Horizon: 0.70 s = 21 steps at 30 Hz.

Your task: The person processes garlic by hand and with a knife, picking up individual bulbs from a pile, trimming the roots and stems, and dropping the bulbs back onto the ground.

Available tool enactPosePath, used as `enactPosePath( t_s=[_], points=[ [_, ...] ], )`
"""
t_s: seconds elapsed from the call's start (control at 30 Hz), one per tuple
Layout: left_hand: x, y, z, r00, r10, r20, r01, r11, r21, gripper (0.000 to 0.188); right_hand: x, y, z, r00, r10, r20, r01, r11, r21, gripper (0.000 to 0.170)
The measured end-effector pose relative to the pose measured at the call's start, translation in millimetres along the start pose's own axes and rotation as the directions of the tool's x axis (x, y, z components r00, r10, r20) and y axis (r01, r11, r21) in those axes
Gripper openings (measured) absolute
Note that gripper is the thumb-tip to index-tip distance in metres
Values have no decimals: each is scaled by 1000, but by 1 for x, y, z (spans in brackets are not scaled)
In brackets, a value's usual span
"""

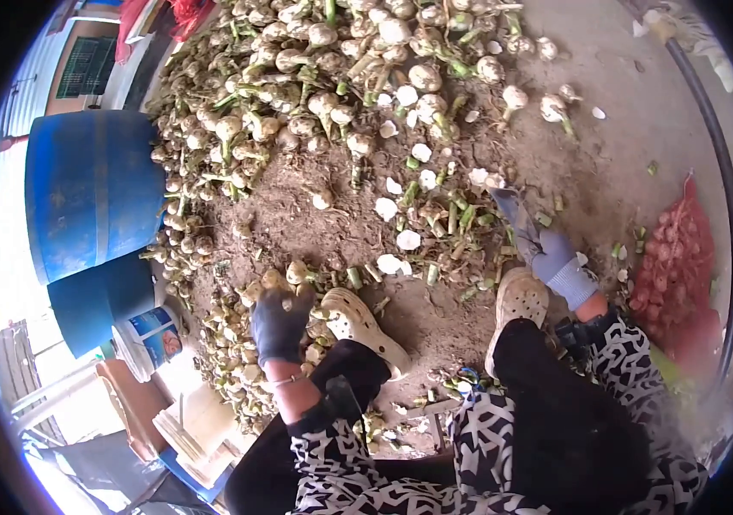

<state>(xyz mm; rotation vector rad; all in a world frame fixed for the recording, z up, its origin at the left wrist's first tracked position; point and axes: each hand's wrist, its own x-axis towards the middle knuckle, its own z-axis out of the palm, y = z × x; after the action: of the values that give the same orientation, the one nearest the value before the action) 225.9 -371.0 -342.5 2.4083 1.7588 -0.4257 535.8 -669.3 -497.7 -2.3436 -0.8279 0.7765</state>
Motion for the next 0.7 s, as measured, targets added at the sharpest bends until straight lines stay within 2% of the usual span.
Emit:
enactPosePath(
  t_s=[0.03,0.07,0.1,0.13,0.2,0.27,0.3,0.33,0.4,0.43,0.47,0.5,0.53,0.57,0.6,0.63,0.67,0.7],
  points=[
    [17,7,13,996,-17,-85,-15,935,-355,42,3,-6,3,995,-86,-46,89,993,78,27],
    [30,43,0,1000,-1,21,11,878,-479,49,4,-13,5,982,-161,-97,174,973,151,25],
    [49,70,14,995,35,-92,-84,795,-601,56,5,-23,2,982,-160,-98,174,974,148,25],
    [70,100,22,997,39,-68,-75,728,-681,69,8,-37,-3,986,-148,-74,158,975,156,26],
    [125,145,62,976,114,-186,-208,744,-635,84,17,-53,-6,990,-133,-54,140,979,152,26],
    [168,174,86,986,159,-60,-167,846,-506,87,22,-60,-8,998,-70,9,65,964,256,25],
    [177,185,93,994,113,2,-102,904,-416,78,21,-71,-21,997,-28,76,25,999,31,23],
    [180,189,96,991,130,6,-116,901,-417,78,22,-77,-29,998,-13,65,11,1000,29,23],
    [177,183,102,991,131,7,-105,823,-558,68,22,-82,-36,995,-68,75,68,998,-7,22],
    [159,183,93,979,203,31,-127,719,-684,61,23,-80,-33,997,-58,57,55,997,54,17],
    [138,183,84,978,205,32,-128,718,-684,61,27,-81,-35,997,-56,56,53,997,53,17],
    [113,182,75,941,333,59,-81,390,-917,61,32,-87,-38,982,-186,39,181,978,101,13],
    [89,180,70,890,454,32,32,8,-999,61,35,-94,-41,950,-311,18,305,941,146,9],
    [70,175,69,876,481,5,22,-30,-999,64,39,-108,-43,917,-400,0,399,915,-55,7],
    [51,172,68,862,507,-23,14,-69,-998,68,41,-118,-40,917,-399,8,399,915,-59,7],
    [33,173,65,841,532,-98,3,-186,-983,75,41,-126,-37,867,-493,-71,473,859,-195,9],
    [21,159,65,792,607,-68,-19,-87,-996,76,40,-132,-36,797,-589,-136,523,784,-334,11],
    [10,151,73,803,595,-30,-23,-20,-1000,76,38,-137,-38,774,-626,-95,554,742,-377,20]
  ],
)
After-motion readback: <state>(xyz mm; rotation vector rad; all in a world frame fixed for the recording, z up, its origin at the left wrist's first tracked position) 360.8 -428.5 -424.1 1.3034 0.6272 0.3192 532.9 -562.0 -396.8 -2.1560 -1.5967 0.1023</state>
